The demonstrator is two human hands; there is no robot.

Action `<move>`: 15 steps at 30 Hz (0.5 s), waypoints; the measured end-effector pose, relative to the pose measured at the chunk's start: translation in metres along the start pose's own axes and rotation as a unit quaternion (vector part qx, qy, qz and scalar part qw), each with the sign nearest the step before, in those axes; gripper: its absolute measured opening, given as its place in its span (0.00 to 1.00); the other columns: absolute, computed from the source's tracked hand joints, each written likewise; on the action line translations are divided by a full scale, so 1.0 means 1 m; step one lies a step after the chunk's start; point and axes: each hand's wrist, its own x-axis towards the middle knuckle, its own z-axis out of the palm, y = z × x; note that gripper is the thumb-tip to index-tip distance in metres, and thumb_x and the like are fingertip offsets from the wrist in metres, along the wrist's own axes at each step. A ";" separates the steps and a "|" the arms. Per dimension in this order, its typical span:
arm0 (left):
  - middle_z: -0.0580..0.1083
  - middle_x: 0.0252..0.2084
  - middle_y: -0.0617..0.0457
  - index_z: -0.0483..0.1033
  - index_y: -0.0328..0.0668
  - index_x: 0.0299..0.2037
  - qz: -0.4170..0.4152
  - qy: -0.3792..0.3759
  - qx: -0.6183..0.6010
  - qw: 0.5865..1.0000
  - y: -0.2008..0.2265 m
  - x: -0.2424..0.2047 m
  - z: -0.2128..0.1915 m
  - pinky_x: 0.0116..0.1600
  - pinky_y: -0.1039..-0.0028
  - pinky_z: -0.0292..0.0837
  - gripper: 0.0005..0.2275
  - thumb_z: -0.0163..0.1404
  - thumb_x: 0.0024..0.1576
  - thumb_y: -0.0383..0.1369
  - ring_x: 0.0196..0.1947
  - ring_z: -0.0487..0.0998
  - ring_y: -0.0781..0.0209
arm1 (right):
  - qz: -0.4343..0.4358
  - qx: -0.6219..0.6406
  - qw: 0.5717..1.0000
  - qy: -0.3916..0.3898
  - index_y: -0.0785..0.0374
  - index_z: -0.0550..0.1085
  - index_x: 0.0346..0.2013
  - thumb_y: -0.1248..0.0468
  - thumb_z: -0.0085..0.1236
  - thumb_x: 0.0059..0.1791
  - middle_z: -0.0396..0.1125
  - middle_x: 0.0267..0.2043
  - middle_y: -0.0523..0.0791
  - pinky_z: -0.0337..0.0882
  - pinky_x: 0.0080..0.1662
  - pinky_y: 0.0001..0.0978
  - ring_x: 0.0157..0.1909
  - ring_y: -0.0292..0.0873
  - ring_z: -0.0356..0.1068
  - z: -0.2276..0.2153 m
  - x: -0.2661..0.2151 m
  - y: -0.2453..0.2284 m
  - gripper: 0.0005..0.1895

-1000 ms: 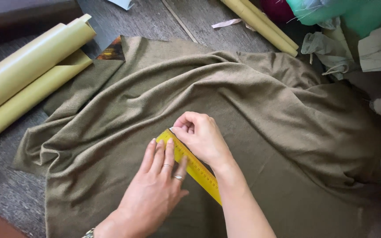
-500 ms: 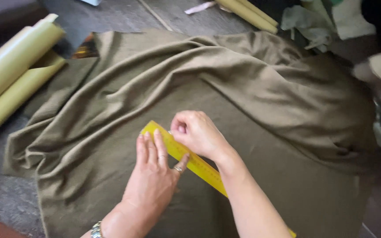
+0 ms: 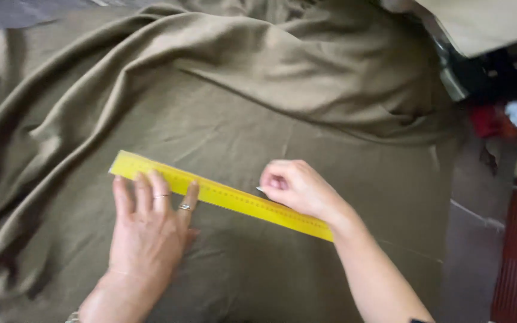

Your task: The person uses a yellow ruler and a piece of chalk to measure and mark a large piece of olive-green fabric laid out on a table. They repeatedly position the ruler at various points on the fabric and draw straight lines to create a pattern.

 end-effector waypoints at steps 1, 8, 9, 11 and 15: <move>0.70 0.51 0.37 0.68 0.62 0.57 0.002 0.021 -0.002 1.000 0.006 0.001 -0.005 0.61 0.43 0.57 0.38 0.50 0.32 0.62 0.52 0.71 0.45 | -0.028 0.020 0.999 0.018 0.55 0.72 0.23 0.63 0.55 0.44 0.65 0.23 0.38 0.62 0.34 0.28 0.25 0.36 0.62 0.003 0.005 -0.002 0.05; 0.68 0.56 0.22 0.62 0.40 0.61 0.107 -0.097 -0.027 0.989 0.101 0.016 -0.037 0.61 0.39 0.51 0.23 0.30 0.56 0.37 0.56 0.67 0.27 | -0.094 -0.007 0.995 0.019 0.55 0.70 0.21 0.62 0.53 0.40 0.65 0.23 0.38 0.63 0.32 0.34 0.25 0.40 0.65 0.025 0.040 -0.015 0.03; 0.68 0.56 0.18 0.56 0.48 0.65 0.151 -0.158 0.000 0.976 0.104 0.020 -0.046 0.61 0.37 0.52 0.23 0.29 0.58 0.40 0.57 0.67 0.23 | -0.084 -0.017 0.996 0.007 0.55 0.70 0.20 0.63 0.53 0.39 0.66 0.23 0.37 0.62 0.31 0.34 0.25 0.39 0.65 0.025 0.043 -0.019 0.03; 0.68 0.56 0.15 0.49 0.57 0.69 0.195 -0.222 0.027 0.955 0.110 0.026 -0.057 0.61 0.35 0.53 0.23 0.27 0.61 0.42 0.58 0.67 0.18 | -0.072 -0.025 0.997 -0.008 0.55 0.70 0.19 0.64 0.53 0.38 0.66 0.23 0.37 0.61 0.30 0.35 0.25 0.38 0.65 0.023 0.045 -0.027 0.03; 0.68 0.54 0.14 0.39 0.67 0.71 0.221 -0.286 0.016 0.932 0.117 0.042 -0.064 0.54 0.30 0.59 0.26 0.30 0.61 0.38 0.54 0.66 0.10 | -0.049 -0.034 0.998 -0.034 0.54 0.67 0.18 0.65 0.47 0.36 0.63 0.22 0.35 0.60 0.29 0.35 0.26 0.39 0.63 0.020 0.049 -0.033 0.02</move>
